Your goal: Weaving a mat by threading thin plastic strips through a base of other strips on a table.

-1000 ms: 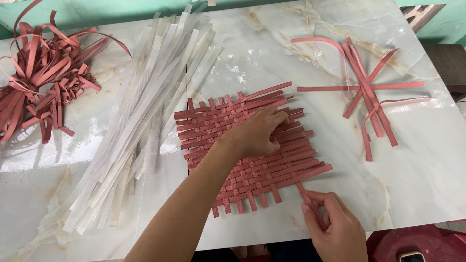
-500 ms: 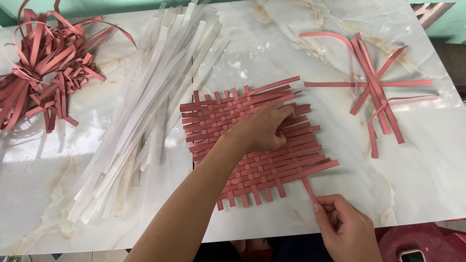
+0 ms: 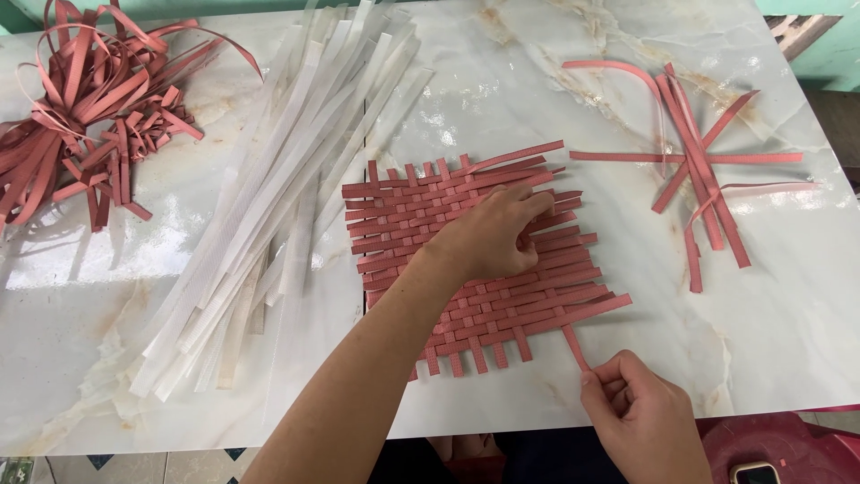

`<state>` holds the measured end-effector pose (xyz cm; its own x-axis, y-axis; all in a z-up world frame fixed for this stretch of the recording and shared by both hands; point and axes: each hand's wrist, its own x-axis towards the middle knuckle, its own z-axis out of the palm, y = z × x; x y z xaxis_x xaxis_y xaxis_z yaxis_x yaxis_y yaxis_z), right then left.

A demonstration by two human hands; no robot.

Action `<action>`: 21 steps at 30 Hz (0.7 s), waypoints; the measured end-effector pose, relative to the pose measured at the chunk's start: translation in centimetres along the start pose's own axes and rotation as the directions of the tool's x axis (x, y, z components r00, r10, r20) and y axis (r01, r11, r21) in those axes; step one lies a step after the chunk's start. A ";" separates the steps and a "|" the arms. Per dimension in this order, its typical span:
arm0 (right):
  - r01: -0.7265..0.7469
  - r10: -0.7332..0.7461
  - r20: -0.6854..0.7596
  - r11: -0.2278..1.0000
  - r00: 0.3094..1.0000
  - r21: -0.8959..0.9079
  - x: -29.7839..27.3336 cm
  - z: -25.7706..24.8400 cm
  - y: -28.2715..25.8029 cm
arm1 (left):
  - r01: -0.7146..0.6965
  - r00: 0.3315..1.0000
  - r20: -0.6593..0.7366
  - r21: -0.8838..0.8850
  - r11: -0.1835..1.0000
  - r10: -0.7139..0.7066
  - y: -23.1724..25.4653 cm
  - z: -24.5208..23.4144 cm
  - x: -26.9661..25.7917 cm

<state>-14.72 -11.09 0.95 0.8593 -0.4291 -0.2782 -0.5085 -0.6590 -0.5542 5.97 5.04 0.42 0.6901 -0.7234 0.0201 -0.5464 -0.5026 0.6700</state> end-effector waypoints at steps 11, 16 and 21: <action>0.013 -0.012 0.034 0.999 0.999 -0.051 0.0 -0.4 -0.6 | 0.119 0.975 -0.208 0.168 0.979 -0.082 0.2 3.7 0.4; 0.017 -0.014 0.055 0.998 0.998 -0.055 0.1 -0.6 -0.8 | 0.198 0.967 -0.189 0.137 0.971 -0.170 1.0 3.6 0.5; 0.003 0.000 0.071 0.999 0.997 -0.033 0.1 -0.8 -1.0 | 0.265 0.956 -0.141 0.039 0.963 -0.257 1.8 2.5 0.2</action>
<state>-14.16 -11.01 2.07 0.8612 -0.3842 -0.3328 -0.5077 -0.6805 -0.5284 3.90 2.83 -0.22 0.8673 -0.4955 -0.0481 -0.3623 -0.6945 0.6216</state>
